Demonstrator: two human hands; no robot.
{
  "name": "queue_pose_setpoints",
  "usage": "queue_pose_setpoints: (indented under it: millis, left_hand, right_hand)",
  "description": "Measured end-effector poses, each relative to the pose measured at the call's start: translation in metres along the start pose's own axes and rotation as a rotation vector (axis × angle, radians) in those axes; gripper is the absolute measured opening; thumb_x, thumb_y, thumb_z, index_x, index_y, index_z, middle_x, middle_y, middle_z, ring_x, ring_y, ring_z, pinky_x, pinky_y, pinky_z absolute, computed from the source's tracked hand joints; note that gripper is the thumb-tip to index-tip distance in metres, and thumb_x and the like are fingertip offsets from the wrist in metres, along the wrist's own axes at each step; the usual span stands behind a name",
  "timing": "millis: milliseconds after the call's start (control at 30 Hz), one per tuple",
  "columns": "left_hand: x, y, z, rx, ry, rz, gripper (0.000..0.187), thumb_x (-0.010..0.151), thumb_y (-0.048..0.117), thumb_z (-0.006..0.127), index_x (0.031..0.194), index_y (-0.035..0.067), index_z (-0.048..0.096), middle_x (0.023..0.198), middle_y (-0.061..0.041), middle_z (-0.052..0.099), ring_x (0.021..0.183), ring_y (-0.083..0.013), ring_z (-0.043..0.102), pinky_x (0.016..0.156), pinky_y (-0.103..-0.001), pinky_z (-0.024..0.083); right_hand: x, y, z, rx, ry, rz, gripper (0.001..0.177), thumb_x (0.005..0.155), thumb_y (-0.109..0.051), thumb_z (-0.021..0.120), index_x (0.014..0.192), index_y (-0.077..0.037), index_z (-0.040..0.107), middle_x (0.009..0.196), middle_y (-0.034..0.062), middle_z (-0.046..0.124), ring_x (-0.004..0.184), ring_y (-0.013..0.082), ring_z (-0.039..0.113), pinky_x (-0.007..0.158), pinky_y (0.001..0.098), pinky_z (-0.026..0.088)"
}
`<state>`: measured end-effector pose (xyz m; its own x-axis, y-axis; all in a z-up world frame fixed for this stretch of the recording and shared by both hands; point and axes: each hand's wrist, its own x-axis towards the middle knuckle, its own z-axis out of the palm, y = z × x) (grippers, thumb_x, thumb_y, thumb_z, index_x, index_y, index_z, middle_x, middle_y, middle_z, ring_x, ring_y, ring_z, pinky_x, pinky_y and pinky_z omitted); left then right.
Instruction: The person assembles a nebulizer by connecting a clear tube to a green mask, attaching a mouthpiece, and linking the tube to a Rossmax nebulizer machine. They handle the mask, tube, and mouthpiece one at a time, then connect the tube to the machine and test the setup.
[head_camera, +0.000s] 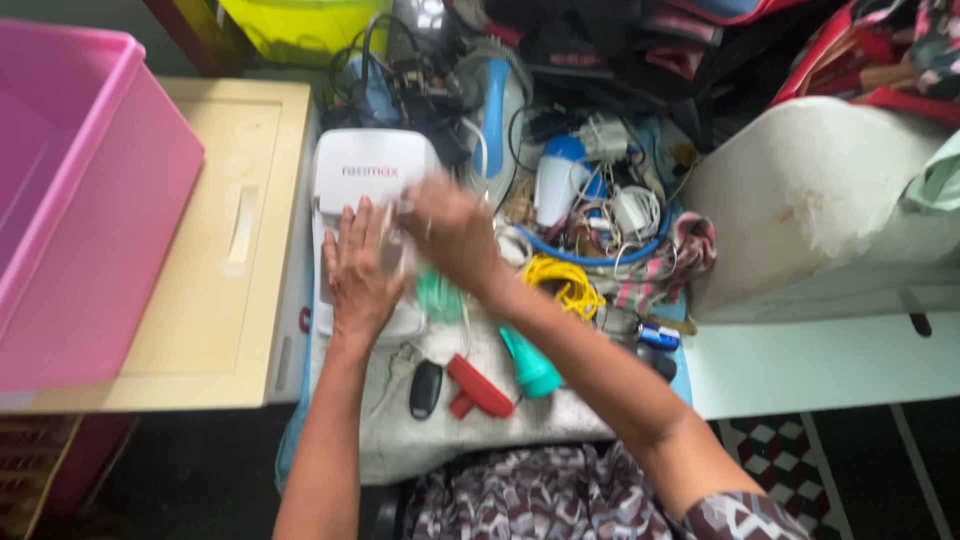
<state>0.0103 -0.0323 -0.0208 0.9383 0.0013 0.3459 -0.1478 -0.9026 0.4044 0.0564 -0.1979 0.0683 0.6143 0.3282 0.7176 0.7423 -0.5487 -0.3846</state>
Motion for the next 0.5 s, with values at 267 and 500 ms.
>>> queue_pose_setpoints:
  millis: [267,500]
  left_hand:
    - [-0.007,0.068,-0.003,-0.346,0.197,-0.224,0.039,0.101,0.036,0.066,0.127,0.007,0.067,0.131,-0.018,0.067,0.128,-0.0326,0.061,0.112,-0.047,0.047]
    - [-0.015,0.17,0.002,-0.589,0.032,0.02,0.097,0.079,0.052,0.08,0.152,0.004,0.037,0.133,-0.024,0.055,0.119,-0.0398,0.058,0.096,-0.05,0.049]
  right_hand:
    - [0.001,0.128,-0.089,0.837,-0.036,0.633,0.036,0.101,-0.012,0.074,0.136,-0.007,0.069,0.107,0.007,0.069,0.086,0.0108,0.063,0.074,0.0252,0.052]
    - [-0.042,0.123,-0.144,1.117,0.212,0.908,0.054,0.098,-0.009,0.064,0.15,-0.006,0.05,0.117,0.0091,0.064,0.096,0.0147,0.068,0.076,0.0287,0.058]
